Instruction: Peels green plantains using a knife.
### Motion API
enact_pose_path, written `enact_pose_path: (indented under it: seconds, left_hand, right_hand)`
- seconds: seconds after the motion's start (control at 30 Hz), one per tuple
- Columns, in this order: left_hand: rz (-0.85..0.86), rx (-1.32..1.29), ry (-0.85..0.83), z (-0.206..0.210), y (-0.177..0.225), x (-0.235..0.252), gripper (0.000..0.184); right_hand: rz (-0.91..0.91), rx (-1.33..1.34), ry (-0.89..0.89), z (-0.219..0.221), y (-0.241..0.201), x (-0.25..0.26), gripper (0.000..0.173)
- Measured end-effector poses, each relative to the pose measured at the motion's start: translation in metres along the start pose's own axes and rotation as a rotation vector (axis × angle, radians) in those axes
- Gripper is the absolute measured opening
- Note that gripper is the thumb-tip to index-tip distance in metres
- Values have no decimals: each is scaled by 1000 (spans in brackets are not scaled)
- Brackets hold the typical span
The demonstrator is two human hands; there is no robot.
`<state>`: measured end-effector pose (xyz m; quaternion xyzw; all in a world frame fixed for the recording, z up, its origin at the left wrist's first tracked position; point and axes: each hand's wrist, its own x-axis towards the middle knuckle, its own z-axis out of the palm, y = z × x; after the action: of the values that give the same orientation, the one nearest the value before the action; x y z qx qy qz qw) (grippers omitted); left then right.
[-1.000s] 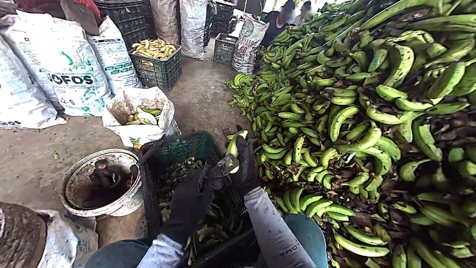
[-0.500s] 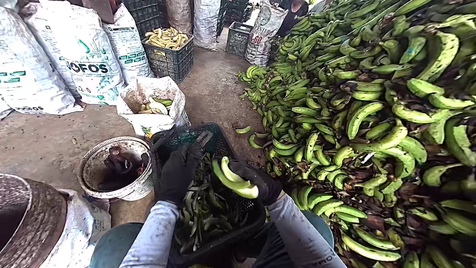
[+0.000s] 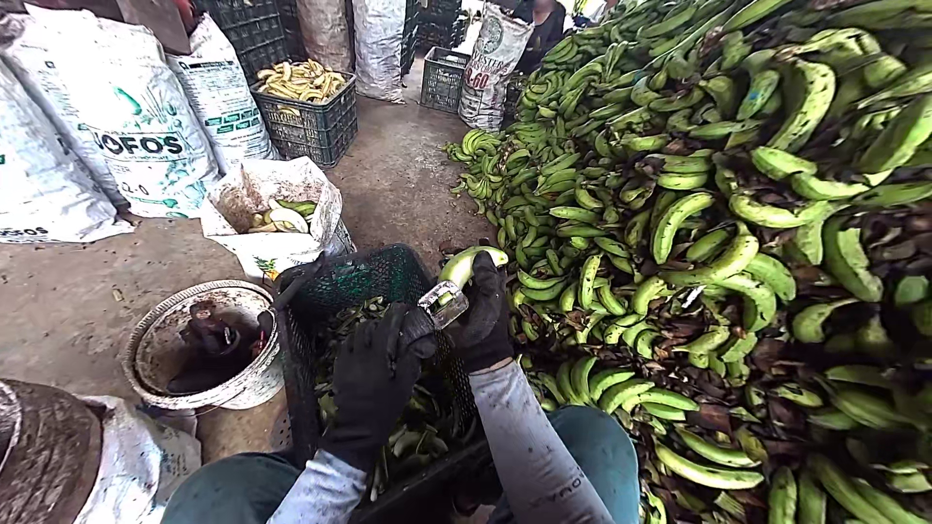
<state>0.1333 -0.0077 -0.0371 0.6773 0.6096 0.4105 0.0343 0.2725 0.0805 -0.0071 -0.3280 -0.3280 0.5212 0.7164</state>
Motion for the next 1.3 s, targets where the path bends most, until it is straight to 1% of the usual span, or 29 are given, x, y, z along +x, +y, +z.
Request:
enact_pose_path:
  seconds: [0.07,0.1,0.13,0.17,0.23,0.3,0.33,0.4,0.47,0.53,0.57,0.63,0.7,0.73,0.77,0.83,0.9,0.93,1.0,1.03,1.07,1.1,1.13,1.17,1.2,1.23,1.3]
  left_hand:
    - [3,12,18,-2,1,0,59]
    - [2,13,20,-3,0,1,58]
    - [-4,14,10,-5,-2,3,58]
    - [-14,8,-6,-8,-4,5,58]
    - [-58,-16,-64,-13,-9,13,58]
    - [-85,-54,-128,-17,-21,20,57]
    - [-77,-69,-146,-17,-29,22,61]
    - [-69,-95,-189,-15,-40,24,66]
    - [-97,-130,-226,-14,-42,27,56]
    - [-139,-162,-245,-16,-44,33,46]
    - [-154,-173,-252,-16,-46,35,42]
    - [-117,-167,-255,-12,-46,37,46]
    - [-50,-97,-238,-5,-45,36,55]
    - [-30,-61,-231,-1,-44,33,55]
    - [-21,-35,-228,1,-42,30,55]
    - [-2,4,-210,3,-40,28,54]
    - [-9,23,-212,2,-43,30,54]
    - [-36,34,-226,1,-45,32,53]
    - [-149,51,-307,-5,-49,39,53]
    - [-217,28,-354,-8,-50,41,54]
    - [-260,-4,-375,-10,-52,41,58]
    - [-265,-37,-372,-11,-53,40,61]
    - [-244,-67,-356,-11,-53,38,62]
    - [-201,-92,-336,-10,-51,35,62]
    - [-146,-110,-325,-8,-48,32,63]
    - [-89,-121,-321,-4,-44,29,66]
    - [37,-88,-272,8,-35,21,71]
  right_hand:
    - [-22,-30,16,4,-1,-1,44]
    - [-24,-68,-1,3,-1,-2,43]
    - [-16,-125,-44,1,-1,-2,46]
    - [0,-190,-113,-2,-2,-2,47]
    - [71,-291,-333,-11,-7,-2,46]
    - [203,-326,-575,-23,-14,-1,38]
    - [276,-305,-683,-29,-16,1,36]
    - [379,-267,-816,-38,-22,6,32]
    - [440,-328,-917,-45,-28,9,28]
    - [508,-437,-959,-47,-31,6,19]
    - [533,-457,-953,-49,-31,4,20]
    - [506,-391,-916,-59,-24,5,22]
    - [431,-248,-800,-63,-14,5,22]
    - [405,-218,-744,-62,-10,4,23]
    - [392,-234,-717,-61,-8,3,29]
    - [389,-308,-697,-57,-5,2,43]
    - [412,-440,-740,-53,-8,0,48]
    - [437,-549,-778,-50,-10,-3,50]
    - [511,-739,-885,-43,-15,-9,64]
    - [522,-767,-867,-42,-13,-12,64]
    - [512,-734,-814,-45,-9,-12,60]
    - [499,-645,-724,-49,-3,-11,52]
    - [501,-505,-628,-51,2,-10,40]
    - [519,-353,-542,-51,6,-8,34]
    - [555,-183,-469,-51,9,-4,37]
    - [586,-10,-399,-49,11,-1,42]
    - [606,273,-264,-46,12,4,50]
